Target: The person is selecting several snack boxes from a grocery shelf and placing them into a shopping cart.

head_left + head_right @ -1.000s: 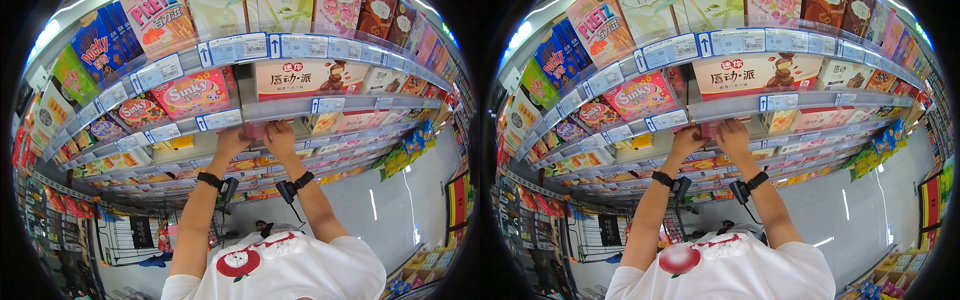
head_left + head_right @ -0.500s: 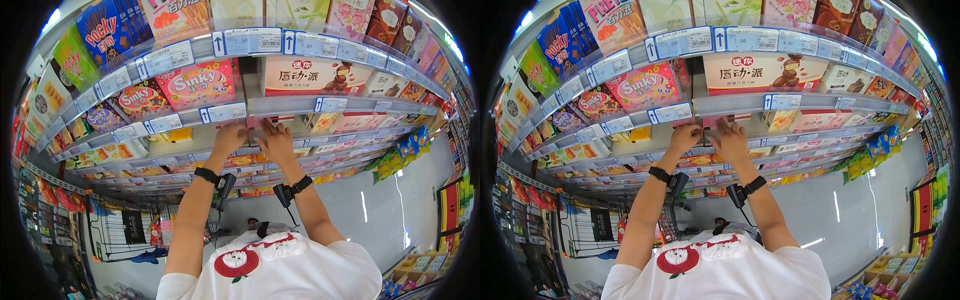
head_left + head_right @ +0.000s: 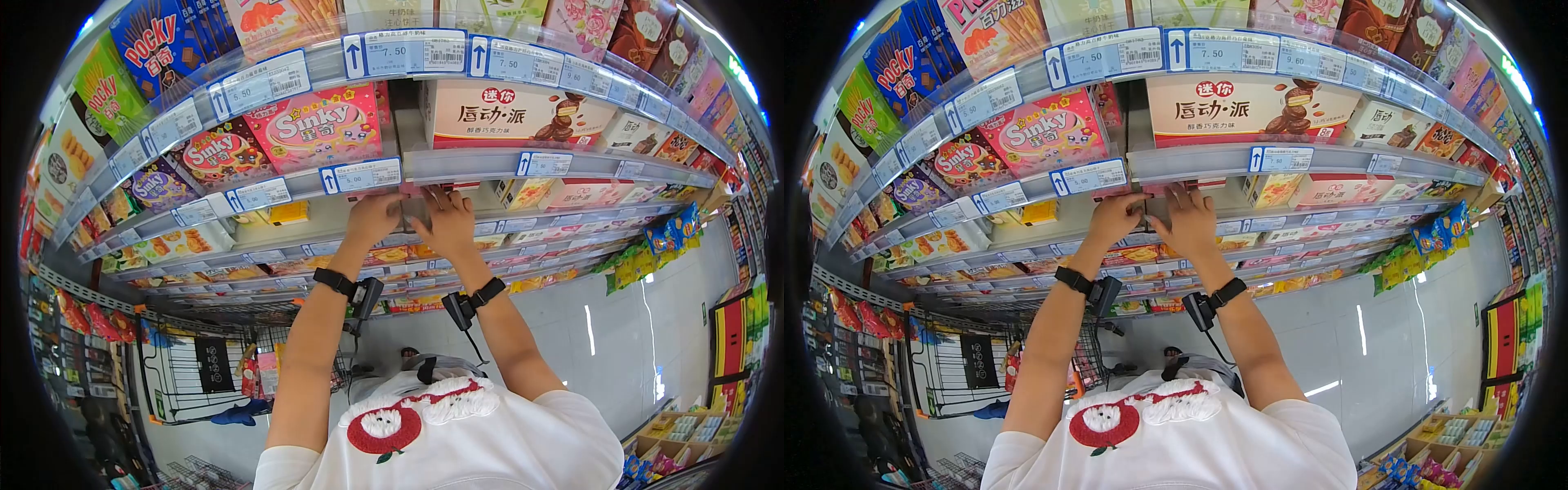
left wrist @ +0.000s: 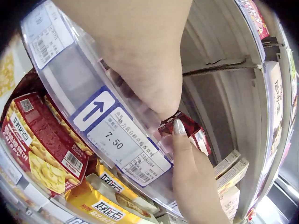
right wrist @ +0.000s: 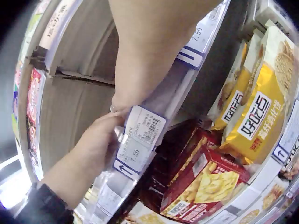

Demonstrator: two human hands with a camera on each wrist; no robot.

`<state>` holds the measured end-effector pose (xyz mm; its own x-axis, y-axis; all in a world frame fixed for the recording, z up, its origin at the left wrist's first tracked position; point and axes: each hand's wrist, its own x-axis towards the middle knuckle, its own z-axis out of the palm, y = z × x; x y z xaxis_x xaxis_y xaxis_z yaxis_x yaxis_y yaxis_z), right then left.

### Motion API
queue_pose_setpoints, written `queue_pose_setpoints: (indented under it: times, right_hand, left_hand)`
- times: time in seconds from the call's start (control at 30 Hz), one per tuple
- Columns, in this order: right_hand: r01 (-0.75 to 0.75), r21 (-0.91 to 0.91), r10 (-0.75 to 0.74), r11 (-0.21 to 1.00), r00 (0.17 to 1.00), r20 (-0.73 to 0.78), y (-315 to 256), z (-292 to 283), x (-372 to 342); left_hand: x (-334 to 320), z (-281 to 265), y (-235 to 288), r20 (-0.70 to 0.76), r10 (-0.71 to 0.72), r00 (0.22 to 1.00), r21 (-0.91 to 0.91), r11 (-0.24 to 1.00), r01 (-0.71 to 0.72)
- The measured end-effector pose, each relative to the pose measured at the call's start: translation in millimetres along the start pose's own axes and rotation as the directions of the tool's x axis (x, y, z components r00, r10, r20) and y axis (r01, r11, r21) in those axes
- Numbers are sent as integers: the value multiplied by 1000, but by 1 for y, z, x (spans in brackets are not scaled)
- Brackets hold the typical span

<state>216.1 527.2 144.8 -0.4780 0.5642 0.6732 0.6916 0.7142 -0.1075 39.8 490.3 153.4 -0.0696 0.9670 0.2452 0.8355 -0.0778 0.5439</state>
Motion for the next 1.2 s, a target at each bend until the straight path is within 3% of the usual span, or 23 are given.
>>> queue_pose_setpoints:
  times: [0.23, 0.33, 0.43, 0.53, 0.57, 0.6, 0.63, 0.67, 0.77, 0.87, 0.9, 0.97, 1.03, 1.07, 1.13, 1.2]
  right_hand:
    - [-8, -17, 8, 1000, 1000, -11, -2, 0, 2]
    - [-22, -34, 21, 999, 1000, -9, -2, 1, 2]
    - [-19, -92, 23, 996, 999, 36, -2, 6, 1]
    - [35, -120, -28, 992, 998, 58, 0, 12, -4]
    - [59, -90, -57, 994, 998, 17, 3, 15, -5]
    - [84, -60, -85, 995, 996, -27, 6, 17, -4]
    - [99, 108, -89, 989, 991, -96, 7, 15, 0]
    - [112, 273, -71, 956, 985, -155, 1, 11, 5]
    - [115, 389, -42, 914, 980, -193, -37, 1, 8]
    - [93, 639, -49, 764, 995, -87, -99, 6, -3]
    - [127, 679, -122, 723, 991, -56, -122, 13, -9]
    - [207, 742, -278, 638, 960, -28, -167, 29, -26]
    - [266, 783, -399, 562, 917, -25, -214, 45, -42]
    - [274, 799, -438, 534, 899, -16, -237, 52, -52]
    - [192, 868, -511, 458, 856, 80, -279, 72, -71]
    - [-16, 889, -580, 457, 753, 311, -316, 95, -95]
  left_hand:
    - [0, -3, 3, 54, -35, 998, 14, 999, 34]
    - [0, 0, 1, 8, 26, 1000, 52, 998, -26]
    - [3, 17, -17, -234, 269, 934, 112, 962, -249]
    - [-2, 8, -3, -173, 157, 972, 120, 983, -137]
    - [-3, 4, 3, -130, 79, 988, 131, 989, -62]
    - [-4, 8, 2, -255, 186, 949, 132, 979, -156]
    - [-3, 9, -3, -374, 291, 881, 158, 956, -249]
    - [-6, 6, -1, -432, 287, 855, 151, 958, -245]
    - [-40, -22, 4, -489, 253, 834, 142, 967, -210]
    - [-93, -32, -20, -599, 174, 782, 66, 983, -169]
    - [-117, -35, -36, -646, 141, 750, 30, 987, -160]
    - [-169, -35, -79, -682, 79, 727, -3, 994, -111]
    - [-234, -27, -118, -614, -152, 775, -94, 988, 120]
    - [-266, -24, -137, -599, -275, 752, -141, 961, 239]
    - [-325, -12, -172, -575, -487, 657, -194, 862, 469]
    - [-378, -3, -199, -526, -658, 538, -159, 698, 698]
